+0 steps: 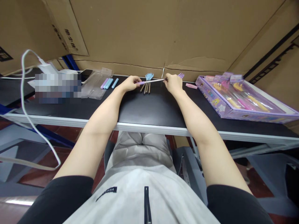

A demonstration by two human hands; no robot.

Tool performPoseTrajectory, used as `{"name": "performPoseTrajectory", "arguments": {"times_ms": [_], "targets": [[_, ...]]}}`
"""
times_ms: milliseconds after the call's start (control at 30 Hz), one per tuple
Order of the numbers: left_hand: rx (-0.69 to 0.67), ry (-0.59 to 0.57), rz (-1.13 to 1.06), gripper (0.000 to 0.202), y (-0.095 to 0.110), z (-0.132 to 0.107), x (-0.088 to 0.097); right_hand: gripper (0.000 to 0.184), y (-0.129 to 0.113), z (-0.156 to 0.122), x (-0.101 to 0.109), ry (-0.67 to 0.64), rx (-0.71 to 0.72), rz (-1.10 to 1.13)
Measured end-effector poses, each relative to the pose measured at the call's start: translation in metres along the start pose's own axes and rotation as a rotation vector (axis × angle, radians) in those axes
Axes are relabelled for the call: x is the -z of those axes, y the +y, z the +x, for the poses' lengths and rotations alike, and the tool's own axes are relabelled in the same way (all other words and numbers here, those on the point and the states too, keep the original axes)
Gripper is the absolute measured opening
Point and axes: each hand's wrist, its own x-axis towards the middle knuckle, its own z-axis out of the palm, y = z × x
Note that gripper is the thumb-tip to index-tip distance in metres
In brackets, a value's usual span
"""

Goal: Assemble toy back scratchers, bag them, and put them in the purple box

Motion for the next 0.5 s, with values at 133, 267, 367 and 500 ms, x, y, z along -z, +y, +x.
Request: {"name": "performPoseTrajectory", "arguments": {"times_ms": [133, 267, 367, 500], "targets": [[-0.059, 0.084, 0.082, 0.013, 0.007, -0.003, 0.003, 0.027, 0.003, -0.002, 0.009, -0.007, 0.174, -0.068], [-0.084, 0.101, 0.113, 0.013, 0.017, -0.009, 0.009, 0.023, 0.017, 0.005, 0.002, -0.028, 0.238, 0.078], [-0.072, 0.083, 0.129, 0.011, 0.023, -0.012, 0.012, 0.022, 0.029, 0.013, -0.005, -0.009, 0.279, 0.176], [-0.086, 0.083, 0.154, 0.01, 0.027, -0.014, 0.014, 0.022, 0.039, 0.021, -0.013, 0.062, 0.379, 0.178]]}}
